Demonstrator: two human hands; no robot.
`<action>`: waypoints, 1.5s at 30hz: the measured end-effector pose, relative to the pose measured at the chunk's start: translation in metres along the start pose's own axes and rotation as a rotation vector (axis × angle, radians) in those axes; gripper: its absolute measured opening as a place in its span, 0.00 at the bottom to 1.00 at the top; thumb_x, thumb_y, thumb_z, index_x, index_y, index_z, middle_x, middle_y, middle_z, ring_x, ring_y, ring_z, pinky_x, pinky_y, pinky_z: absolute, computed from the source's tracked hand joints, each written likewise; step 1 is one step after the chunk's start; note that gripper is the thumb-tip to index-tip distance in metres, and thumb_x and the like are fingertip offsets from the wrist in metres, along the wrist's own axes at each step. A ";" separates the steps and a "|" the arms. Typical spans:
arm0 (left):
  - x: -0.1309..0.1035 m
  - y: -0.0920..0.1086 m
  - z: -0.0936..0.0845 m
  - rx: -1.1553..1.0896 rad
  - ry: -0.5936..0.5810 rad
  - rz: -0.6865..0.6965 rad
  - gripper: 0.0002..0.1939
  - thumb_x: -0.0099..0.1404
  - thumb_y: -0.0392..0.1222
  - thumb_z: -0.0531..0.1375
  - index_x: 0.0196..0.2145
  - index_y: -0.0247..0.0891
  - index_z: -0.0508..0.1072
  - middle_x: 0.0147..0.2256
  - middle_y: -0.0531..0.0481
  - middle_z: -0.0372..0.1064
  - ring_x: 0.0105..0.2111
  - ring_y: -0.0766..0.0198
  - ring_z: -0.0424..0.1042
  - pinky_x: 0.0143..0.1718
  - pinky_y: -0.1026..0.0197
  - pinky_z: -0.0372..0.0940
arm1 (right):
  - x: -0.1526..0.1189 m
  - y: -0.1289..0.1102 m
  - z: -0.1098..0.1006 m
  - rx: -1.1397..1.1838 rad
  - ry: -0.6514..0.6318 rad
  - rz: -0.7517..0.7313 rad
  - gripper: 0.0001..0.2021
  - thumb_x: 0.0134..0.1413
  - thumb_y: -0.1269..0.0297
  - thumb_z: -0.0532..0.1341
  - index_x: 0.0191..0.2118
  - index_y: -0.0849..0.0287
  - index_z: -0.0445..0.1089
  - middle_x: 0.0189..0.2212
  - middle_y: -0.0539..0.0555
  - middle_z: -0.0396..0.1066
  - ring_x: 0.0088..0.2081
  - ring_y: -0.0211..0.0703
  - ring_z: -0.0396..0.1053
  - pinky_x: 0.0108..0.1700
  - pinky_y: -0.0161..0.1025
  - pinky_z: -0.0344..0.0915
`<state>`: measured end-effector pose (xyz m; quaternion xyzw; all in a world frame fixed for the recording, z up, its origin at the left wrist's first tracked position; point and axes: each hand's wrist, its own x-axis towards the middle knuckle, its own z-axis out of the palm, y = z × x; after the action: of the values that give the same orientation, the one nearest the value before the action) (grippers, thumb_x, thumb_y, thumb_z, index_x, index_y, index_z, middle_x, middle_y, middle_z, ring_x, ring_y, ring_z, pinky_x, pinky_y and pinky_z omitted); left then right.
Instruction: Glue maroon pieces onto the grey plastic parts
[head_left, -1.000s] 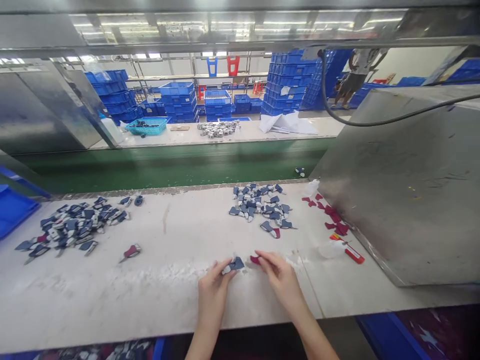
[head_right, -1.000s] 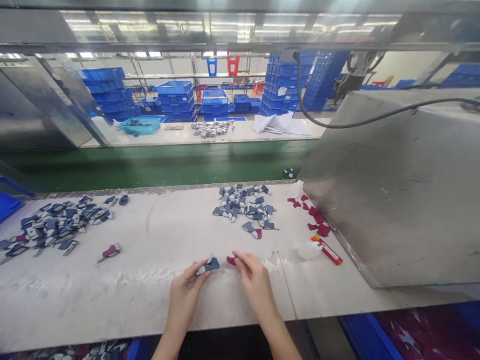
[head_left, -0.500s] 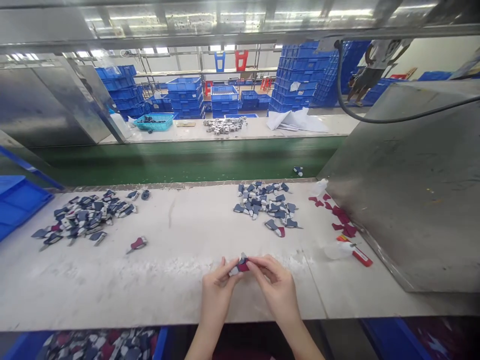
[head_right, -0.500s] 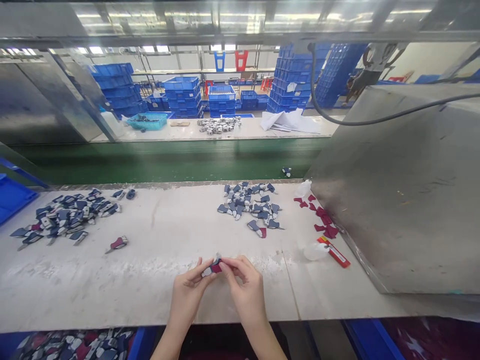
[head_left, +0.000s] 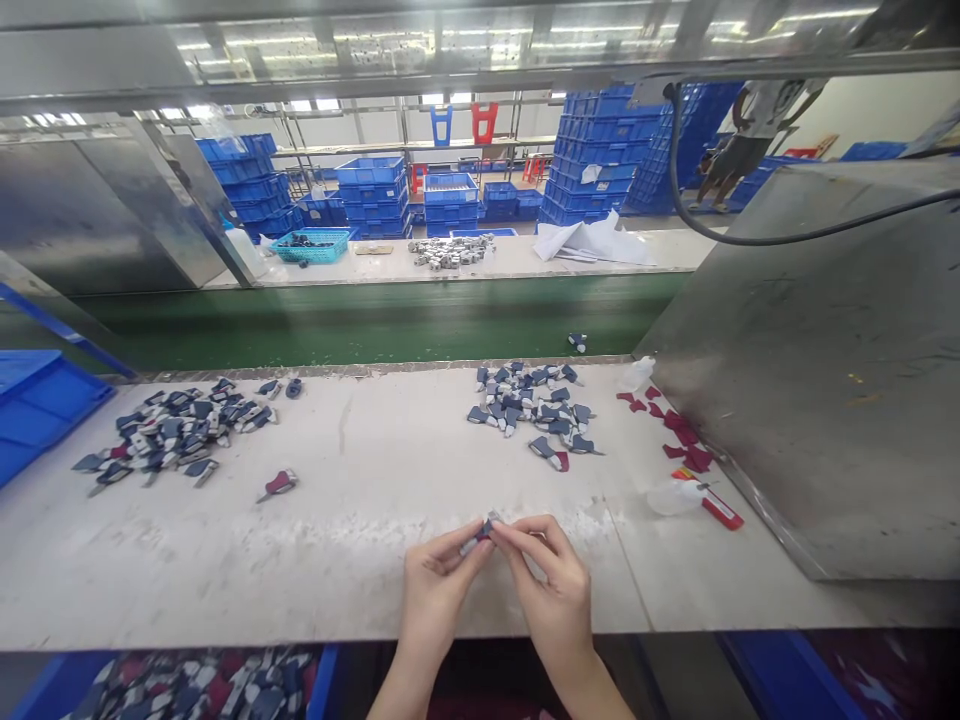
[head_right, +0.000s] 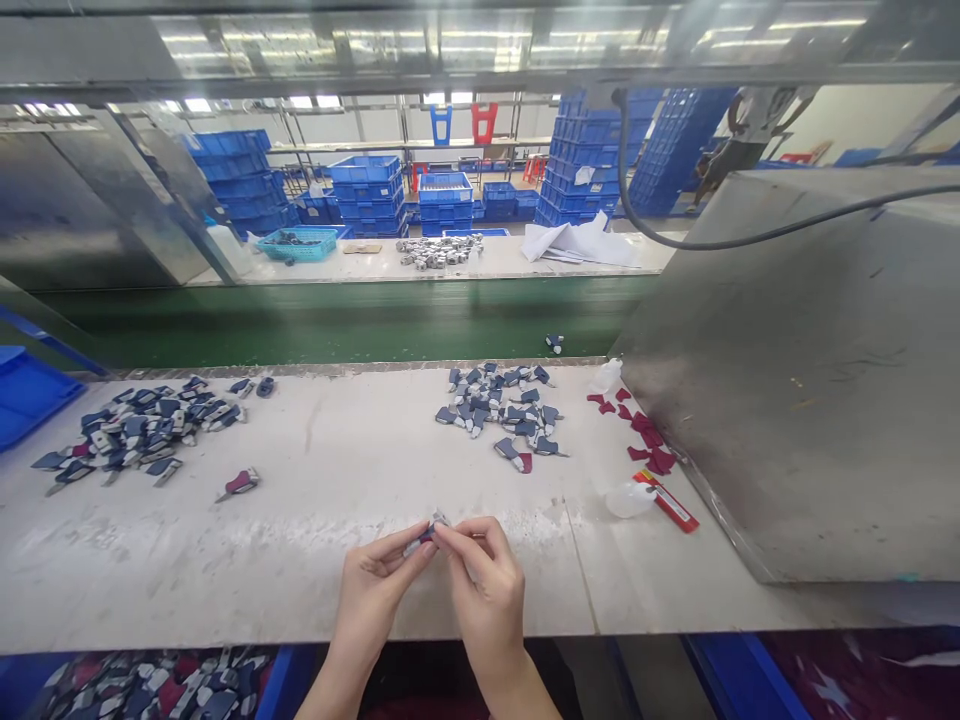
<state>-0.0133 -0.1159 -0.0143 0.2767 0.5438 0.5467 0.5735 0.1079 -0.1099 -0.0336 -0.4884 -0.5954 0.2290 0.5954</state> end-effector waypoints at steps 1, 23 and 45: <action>-0.001 0.002 0.001 -0.005 -0.011 -0.007 0.19 0.45 0.45 0.75 0.35 0.36 0.84 0.36 0.42 0.82 0.40 0.45 0.81 0.47 0.51 0.76 | 0.000 0.000 -0.002 0.007 0.006 0.040 0.08 0.58 0.66 0.65 0.41 0.49 0.81 0.31 0.52 0.71 0.29 0.40 0.72 0.31 0.36 0.74; -0.016 -0.001 -0.003 0.167 -0.014 0.165 0.13 0.51 0.47 0.72 0.33 0.38 0.84 0.36 0.41 0.83 0.46 0.44 0.79 0.42 0.57 0.78 | 0.003 -0.012 -0.013 0.397 -0.234 0.358 0.10 0.61 0.57 0.62 0.40 0.55 0.77 0.29 0.52 0.68 0.32 0.41 0.68 0.35 0.35 0.70; -0.034 0.002 0.011 0.204 0.056 0.189 0.15 0.53 0.50 0.71 0.36 0.41 0.84 0.39 0.44 0.82 0.57 0.42 0.70 0.51 0.51 0.75 | 0.003 -0.025 -0.006 0.399 -0.120 0.388 0.13 0.61 0.51 0.60 0.36 0.55 0.74 0.30 0.51 0.64 0.30 0.39 0.66 0.31 0.33 0.68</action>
<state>0.0024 -0.1437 0.0009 0.3683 0.5837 0.5476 0.4731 0.1062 -0.1195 -0.0099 -0.4519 -0.4680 0.4800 0.5885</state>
